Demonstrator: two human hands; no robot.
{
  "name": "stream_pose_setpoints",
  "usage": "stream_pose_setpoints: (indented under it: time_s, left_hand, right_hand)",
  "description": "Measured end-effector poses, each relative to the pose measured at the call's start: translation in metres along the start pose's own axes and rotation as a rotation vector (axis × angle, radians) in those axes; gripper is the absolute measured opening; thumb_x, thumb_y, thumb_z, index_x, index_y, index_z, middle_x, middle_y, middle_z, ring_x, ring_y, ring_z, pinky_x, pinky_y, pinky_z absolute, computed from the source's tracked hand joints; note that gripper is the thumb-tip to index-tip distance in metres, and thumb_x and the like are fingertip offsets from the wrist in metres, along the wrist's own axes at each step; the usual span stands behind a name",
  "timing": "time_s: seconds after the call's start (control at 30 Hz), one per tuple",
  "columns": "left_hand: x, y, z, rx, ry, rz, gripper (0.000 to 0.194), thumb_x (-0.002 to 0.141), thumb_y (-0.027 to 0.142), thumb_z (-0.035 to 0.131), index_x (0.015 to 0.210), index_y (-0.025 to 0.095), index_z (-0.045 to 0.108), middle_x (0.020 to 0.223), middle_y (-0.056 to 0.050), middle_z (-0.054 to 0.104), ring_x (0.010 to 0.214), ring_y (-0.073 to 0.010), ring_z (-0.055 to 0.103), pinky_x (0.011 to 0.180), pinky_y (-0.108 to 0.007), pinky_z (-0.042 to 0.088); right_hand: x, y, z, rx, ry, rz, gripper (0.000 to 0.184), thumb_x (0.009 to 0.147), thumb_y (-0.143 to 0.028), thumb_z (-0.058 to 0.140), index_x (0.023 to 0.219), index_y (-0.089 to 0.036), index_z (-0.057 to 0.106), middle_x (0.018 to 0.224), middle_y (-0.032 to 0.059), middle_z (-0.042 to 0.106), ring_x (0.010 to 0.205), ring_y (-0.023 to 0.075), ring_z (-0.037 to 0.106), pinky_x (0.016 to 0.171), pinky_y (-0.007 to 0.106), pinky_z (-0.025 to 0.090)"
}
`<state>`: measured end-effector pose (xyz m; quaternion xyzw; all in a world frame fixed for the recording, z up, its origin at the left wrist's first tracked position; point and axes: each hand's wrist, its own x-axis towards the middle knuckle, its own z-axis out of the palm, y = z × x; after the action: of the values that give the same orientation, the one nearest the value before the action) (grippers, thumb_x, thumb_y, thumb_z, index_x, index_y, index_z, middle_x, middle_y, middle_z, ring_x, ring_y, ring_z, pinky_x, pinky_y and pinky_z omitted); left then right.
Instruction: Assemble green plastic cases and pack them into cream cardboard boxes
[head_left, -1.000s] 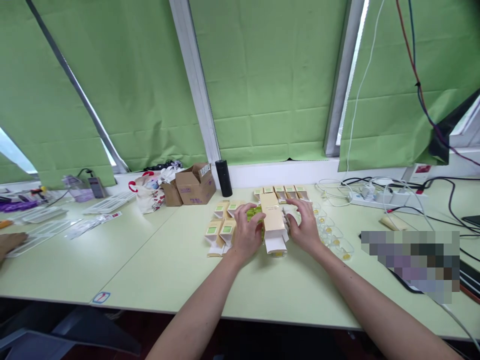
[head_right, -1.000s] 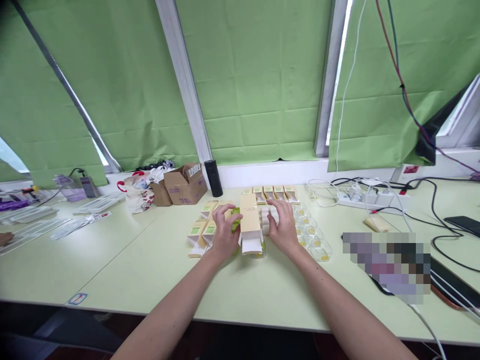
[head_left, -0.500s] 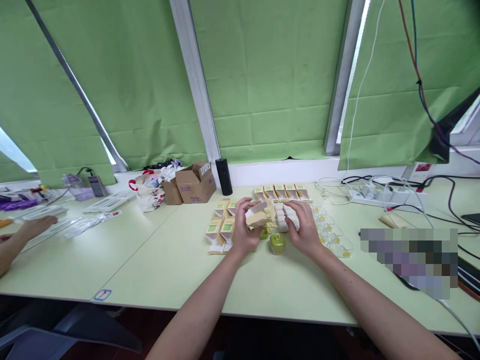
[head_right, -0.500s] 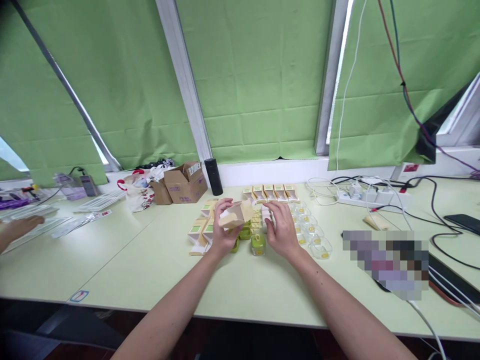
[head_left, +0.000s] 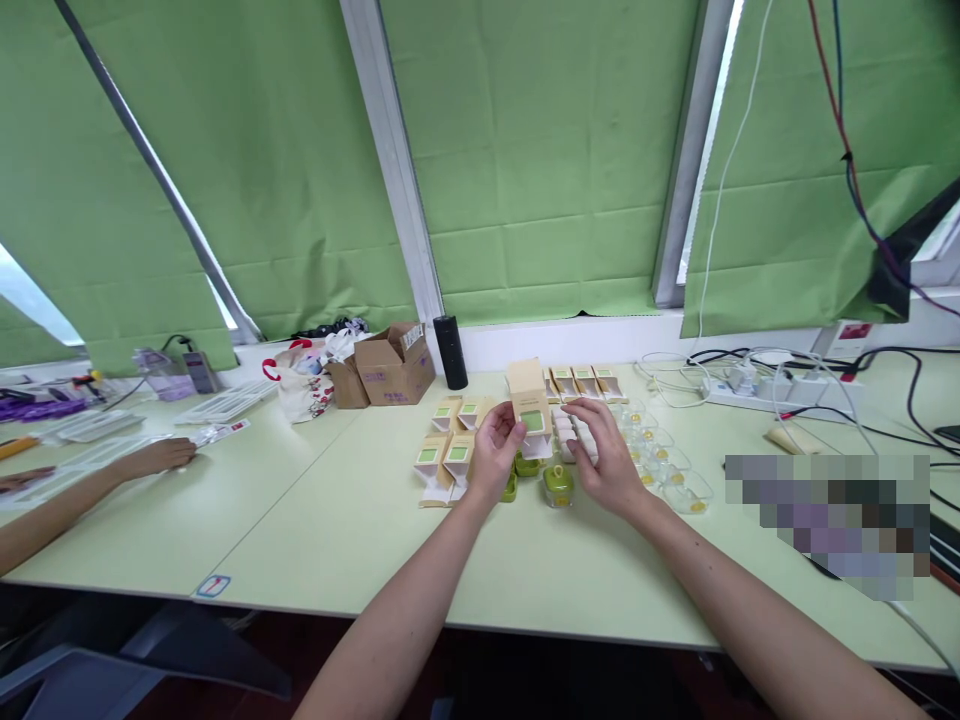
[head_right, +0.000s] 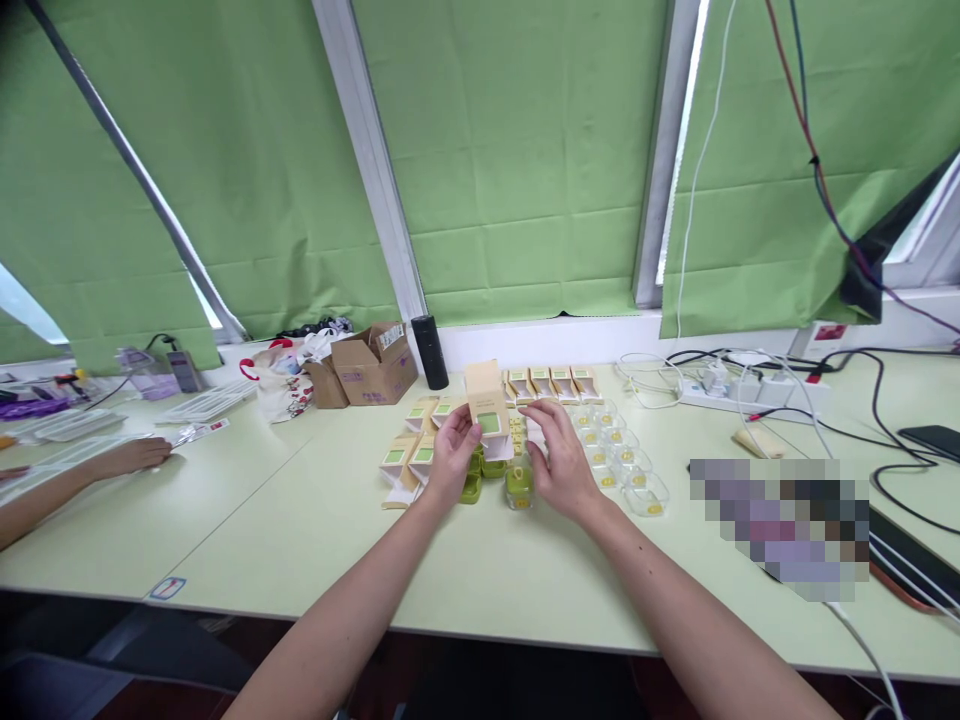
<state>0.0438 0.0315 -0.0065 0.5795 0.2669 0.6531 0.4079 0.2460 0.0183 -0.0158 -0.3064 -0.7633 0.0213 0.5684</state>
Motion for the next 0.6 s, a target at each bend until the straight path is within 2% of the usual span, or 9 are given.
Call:
stream_pose_setpoints:
  time_s: [0.13, 0.37, 0.6]
  left_hand:
    - [-0.0012, -0.0006, 0.0027, 0.007, 0.01, -0.024, 0.059, 0.085, 0.056, 0.085, 0.124, 0.018, 0.064, 0.122, -0.014, 0.073, 0.117, -0.026, 0.07, 0.106, -0.04, 0.054]
    - [-0.0017, 0.0015, 0.005, 0.006, 0.017, -0.072, 0.064, 0.082, 0.059, 0.086, 0.123, 0.016, 0.064, 0.122, -0.015, 0.074, 0.117, -0.0267, 0.071, 0.108, -0.042, 0.054]
    - [-0.0003, -0.0066, 0.0043, 0.004, -0.033, -0.108, 0.066, 0.08, 0.063, 0.086, 0.124, 0.018, 0.065, 0.122, -0.015, 0.072, 0.118, -0.0259, 0.069, 0.109, -0.041, 0.053]
  right_hand:
    - [-0.0006, -0.0026, 0.0004, 0.044, -0.05, -0.021, 0.053, 0.101, -0.018, 0.052, 0.151, -0.034, 0.049, 0.15, 0.0138, 0.048, 0.146, 0.0347, 0.05, 0.119, 0.065, 0.047]
    - [-0.0025, -0.0029, 0.0016, 0.11, -0.056, -0.007, 0.049, 0.105, -0.022, 0.049, 0.153, -0.036, 0.049, 0.155, 0.0133, 0.043, 0.153, 0.0332, 0.041, 0.119, 0.065, 0.049]
    - [-0.0041, -0.0027, 0.0034, 0.169, -0.075, 0.025, 0.044, 0.106, -0.019, 0.045, 0.145, -0.035, 0.057, 0.152, 0.0129, 0.042, 0.151, 0.0326, 0.042, 0.115, 0.061, 0.055]
